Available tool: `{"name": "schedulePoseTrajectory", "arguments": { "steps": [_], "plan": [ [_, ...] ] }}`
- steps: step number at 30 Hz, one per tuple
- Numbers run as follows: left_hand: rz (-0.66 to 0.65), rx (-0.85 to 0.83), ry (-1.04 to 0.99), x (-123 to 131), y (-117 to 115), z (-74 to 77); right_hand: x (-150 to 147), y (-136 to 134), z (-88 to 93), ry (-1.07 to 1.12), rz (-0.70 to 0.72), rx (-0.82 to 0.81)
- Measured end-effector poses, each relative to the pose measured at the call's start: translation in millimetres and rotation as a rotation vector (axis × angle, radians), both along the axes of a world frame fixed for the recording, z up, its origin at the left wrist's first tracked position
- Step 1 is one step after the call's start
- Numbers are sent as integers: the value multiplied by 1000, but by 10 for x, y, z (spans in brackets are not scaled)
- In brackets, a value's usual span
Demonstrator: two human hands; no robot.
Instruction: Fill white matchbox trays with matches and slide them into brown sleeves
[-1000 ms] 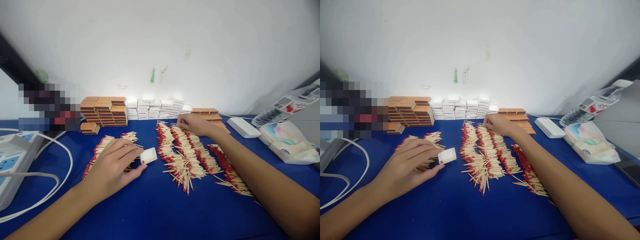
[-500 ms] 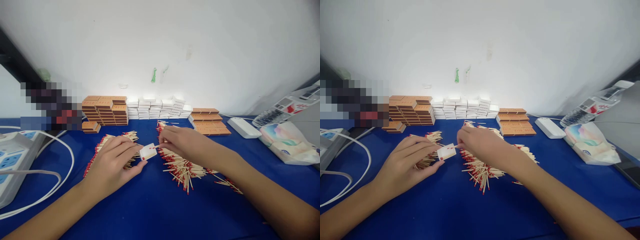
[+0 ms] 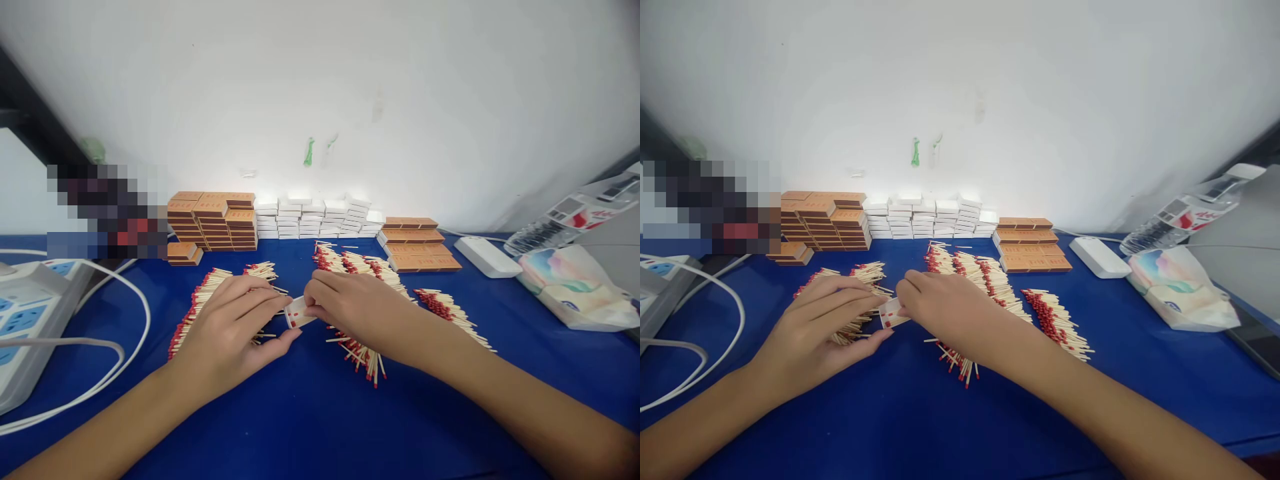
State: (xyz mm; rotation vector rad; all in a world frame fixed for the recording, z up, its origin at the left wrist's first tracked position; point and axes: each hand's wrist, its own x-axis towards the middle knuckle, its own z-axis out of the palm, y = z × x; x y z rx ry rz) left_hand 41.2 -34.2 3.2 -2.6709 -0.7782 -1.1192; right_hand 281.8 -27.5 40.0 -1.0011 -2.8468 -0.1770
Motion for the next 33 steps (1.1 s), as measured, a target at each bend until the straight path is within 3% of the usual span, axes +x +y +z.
{"name": "schedulePoseTrajectory", "arguments": {
  "steps": [15, 21, 27, 30, 33],
  "plan": [
    [5, -42, -13, 3, -2, 11, 77, 28, 7, -20, -1, -65],
    [3, -37, -15, 3, -1, 7, 22, -8, 35, 82, -26, -185],
    [2, -45, -14, 3, -6, 3, 106, 49, 41, 207, -39, -198],
    [12, -61, -11, 1, -7, 4, 302, 250, 62, 362, -116, -134],
    [12, -66, -10, 3, -7, 1, 623, 573, 27, 445, -347, -55]
  ]
}}
